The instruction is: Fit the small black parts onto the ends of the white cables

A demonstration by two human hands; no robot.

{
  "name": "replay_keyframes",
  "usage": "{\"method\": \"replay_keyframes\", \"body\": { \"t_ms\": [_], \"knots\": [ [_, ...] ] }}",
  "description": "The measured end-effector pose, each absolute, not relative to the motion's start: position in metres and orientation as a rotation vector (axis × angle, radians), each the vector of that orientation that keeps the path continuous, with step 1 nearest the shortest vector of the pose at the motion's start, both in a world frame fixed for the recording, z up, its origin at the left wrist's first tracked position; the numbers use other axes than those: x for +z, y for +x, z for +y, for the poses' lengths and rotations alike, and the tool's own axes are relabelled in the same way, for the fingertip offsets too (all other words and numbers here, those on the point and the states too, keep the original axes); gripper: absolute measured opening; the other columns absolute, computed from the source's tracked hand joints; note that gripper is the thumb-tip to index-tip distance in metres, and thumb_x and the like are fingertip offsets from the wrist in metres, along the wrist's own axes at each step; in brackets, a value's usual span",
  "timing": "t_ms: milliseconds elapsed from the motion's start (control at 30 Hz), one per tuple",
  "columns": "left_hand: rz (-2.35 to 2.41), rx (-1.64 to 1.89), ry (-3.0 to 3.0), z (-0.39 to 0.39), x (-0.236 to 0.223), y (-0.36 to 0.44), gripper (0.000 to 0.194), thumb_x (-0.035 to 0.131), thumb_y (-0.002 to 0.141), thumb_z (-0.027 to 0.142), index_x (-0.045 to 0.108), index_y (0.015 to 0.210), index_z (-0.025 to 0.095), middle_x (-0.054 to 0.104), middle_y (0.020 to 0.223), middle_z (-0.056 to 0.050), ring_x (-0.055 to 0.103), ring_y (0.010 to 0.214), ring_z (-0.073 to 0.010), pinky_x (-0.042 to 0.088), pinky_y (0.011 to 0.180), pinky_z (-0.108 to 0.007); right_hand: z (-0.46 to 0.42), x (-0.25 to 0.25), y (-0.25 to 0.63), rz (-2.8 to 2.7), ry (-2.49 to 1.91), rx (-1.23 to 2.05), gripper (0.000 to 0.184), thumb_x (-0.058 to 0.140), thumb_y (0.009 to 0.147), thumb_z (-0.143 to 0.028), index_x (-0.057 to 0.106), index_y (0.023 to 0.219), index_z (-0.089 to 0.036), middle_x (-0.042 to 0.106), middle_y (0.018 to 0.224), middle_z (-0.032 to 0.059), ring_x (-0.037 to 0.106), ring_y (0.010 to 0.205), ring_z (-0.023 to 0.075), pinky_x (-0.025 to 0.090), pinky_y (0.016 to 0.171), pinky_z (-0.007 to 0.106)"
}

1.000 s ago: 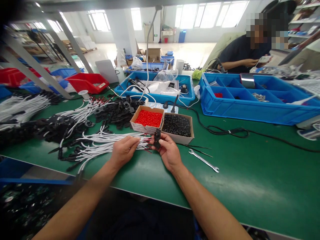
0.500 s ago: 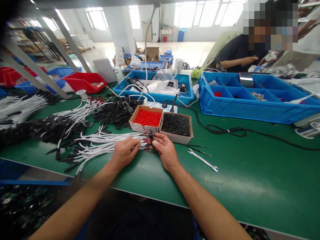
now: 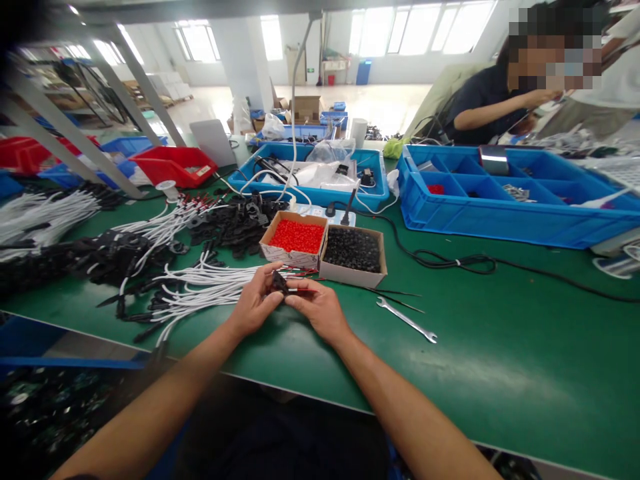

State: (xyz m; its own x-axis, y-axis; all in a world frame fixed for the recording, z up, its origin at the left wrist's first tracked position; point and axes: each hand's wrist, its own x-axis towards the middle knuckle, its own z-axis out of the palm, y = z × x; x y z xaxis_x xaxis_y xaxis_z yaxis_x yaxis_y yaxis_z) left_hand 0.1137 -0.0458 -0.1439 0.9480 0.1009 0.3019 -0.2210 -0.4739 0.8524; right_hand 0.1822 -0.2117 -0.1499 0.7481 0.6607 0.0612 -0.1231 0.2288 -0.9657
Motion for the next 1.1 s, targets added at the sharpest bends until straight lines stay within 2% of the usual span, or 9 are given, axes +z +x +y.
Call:
{"method": "replay_keyframes", "body": {
  "t_ms": [100, 200, 333, 433, 533, 700, 800, 933, 1100],
  "knots": [
    [0.060, 0.375, 2.186, -0.048, -0.140, 0.114, 0.038, 0.047, 0.093, 0.038, 0.046, 0.126, 0.020, 0.057, 0.076, 0.000, 0.055, 0.069, -0.0152, 0.041, 0.067, -0.027, -0.214, -0.151, 0.183, -0.623, -1.363, 0.520, 0.033, 0.063, 0.088, -0.041, 0.070, 0.113, -0.021, 0.068, 0.113, 0.0059, 0.063, 0.095, 0.0193, 0.051, 0.086, 0.034],
    [0.190, 0.442, 2.331, -0.045, -0.138, 0.114, 0.027, 0.046, 0.091, 0.032, 0.050, 0.115, 0.020, 0.062, 0.085, -0.002, 0.059, 0.078, -0.0185, 0.042, 0.073, -0.030, -0.217, -0.153, 0.185, -0.671, -1.469, 0.414, 0.034, 0.054, 0.093, -0.044, 0.071, 0.113, -0.021, 0.067, 0.115, 0.0060, 0.062, 0.095, 0.0195, 0.053, 0.081, 0.032],
    [0.238, 0.634, 2.178, -0.019, -0.135, 0.108, 0.032, 0.043, 0.085, 0.021, 0.049, 0.116, 0.019, 0.067, 0.101, -0.004, 0.062, 0.091, -0.0195, 0.046, 0.085, -0.033, -0.221, -0.151, 0.188, -0.606, -1.550, 0.269, 0.037, 0.052, 0.095, -0.045, 0.070, 0.115, -0.020, 0.068, 0.103, 0.0064, 0.063, 0.084, 0.0169, 0.053, 0.074, 0.029],
    [0.282, 0.791, 2.049, 0.016, -0.131, 0.099, 0.034, 0.043, 0.081, 0.019, 0.049, 0.115, 0.018, 0.068, 0.099, -0.004, 0.063, 0.091, -0.0191, 0.047, 0.087, -0.033, -0.225, -0.146, 0.188, -0.497, -1.516, 0.181, 0.039, 0.052, 0.095, -0.046, 0.070, 0.116, -0.018, 0.068, 0.090, 0.0050, 0.062, 0.074, 0.0145, 0.054, 0.072, 0.029],
    [0.480, 0.949, 2.104, 0.054, -0.129, 0.089, 0.037, 0.045, 0.077, 0.018, 0.053, 0.113, 0.017, 0.067, 0.096, -0.003, 0.062, 0.089, -0.0189, 0.047, 0.086, -0.032, -0.228, -0.141, 0.188, -0.435, -1.483, 0.101, 0.037, 0.053, 0.095, -0.045, 0.070, 0.113, -0.018, 0.068, 0.086, 0.0044, 0.063, 0.073, 0.0145, 0.054, 0.073, 0.031],
    [0.738, 0.832, 2.217, 0.086, -0.136, 0.086, 0.034, 0.044, 0.077, 0.017, 0.060, 0.107, 0.017, 0.068, 0.094, -0.003, 0.063, 0.089, -0.0188, 0.047, 0.085, -0.032, -0.228, -0.145, 0.193, -0.351, -1.410, 0.142, 0.037, 0.058, 0.092, -0.046, 0.070, 0.112, -0.017, 0.069, 0.086, 0.0049, 0.064, 0.073, 0.0158, 0.056, 0.073, 0.033],
    [0.707, 0.820, 2.383, 0.082, -0.139, 0.089, 0.031, 0.047, 0.079, 0.019, 0.062, 0.105, 0.016, 0.068, 0.100, -0.005, 0.062, 0.097, -0.0223, 0.046, 0.092, -0.037, -0.229, -0.149, 0.197, -0.310, -1.382, 0.143, 0.037, 0.061, 0.090, -0.046, 0.071, 0.111, -0.017, 0.070, 0.087, 0.0053, 0.065, 0.073, 0.0166, 0.056, 0.073, 0.035],
    [0.438, 1.118, 2.474, 0.040, -0.126, 0.089, 0.031, 0.048, 0.085, 0.022, 0.060, 0.112, 0.013, 0.063, 0.112, -0.011, 0.057, 0.108, -0.0242, 0.042, 0.100, -0.040, -0.231, -0.145, 0.195, -0.399, -1.401, 0.150, 0.034, 0.059, 0.092, -0.044, 0.071, 0.111, -0.018, 0.071, 0.089, 0.0053, 0.066, 0.076, 0.0177, 0.055, 0.078, 0.035],
    [-0.174, 0.645, 2.462, -0.039, -0.110, 0.099, 0.042, 0.055, 0.090, 0.030, 0.051, 0.130, 0.019, 0.061, 0.123, -0.008, 0.057, 0.113, -0.0215, 0.044, 0.099, -0.036, -0.231, -0.131, 0.185, -0.729, -1.466, 0.214, 0.027, 0.055, 0.095, -0.038, 0.071, 0.108, -0.021, 0.069, 0.090, 0.0043, 0.065, 0.079, 0.0174, 0.053, 0.076, 0.032]
  ]
}}
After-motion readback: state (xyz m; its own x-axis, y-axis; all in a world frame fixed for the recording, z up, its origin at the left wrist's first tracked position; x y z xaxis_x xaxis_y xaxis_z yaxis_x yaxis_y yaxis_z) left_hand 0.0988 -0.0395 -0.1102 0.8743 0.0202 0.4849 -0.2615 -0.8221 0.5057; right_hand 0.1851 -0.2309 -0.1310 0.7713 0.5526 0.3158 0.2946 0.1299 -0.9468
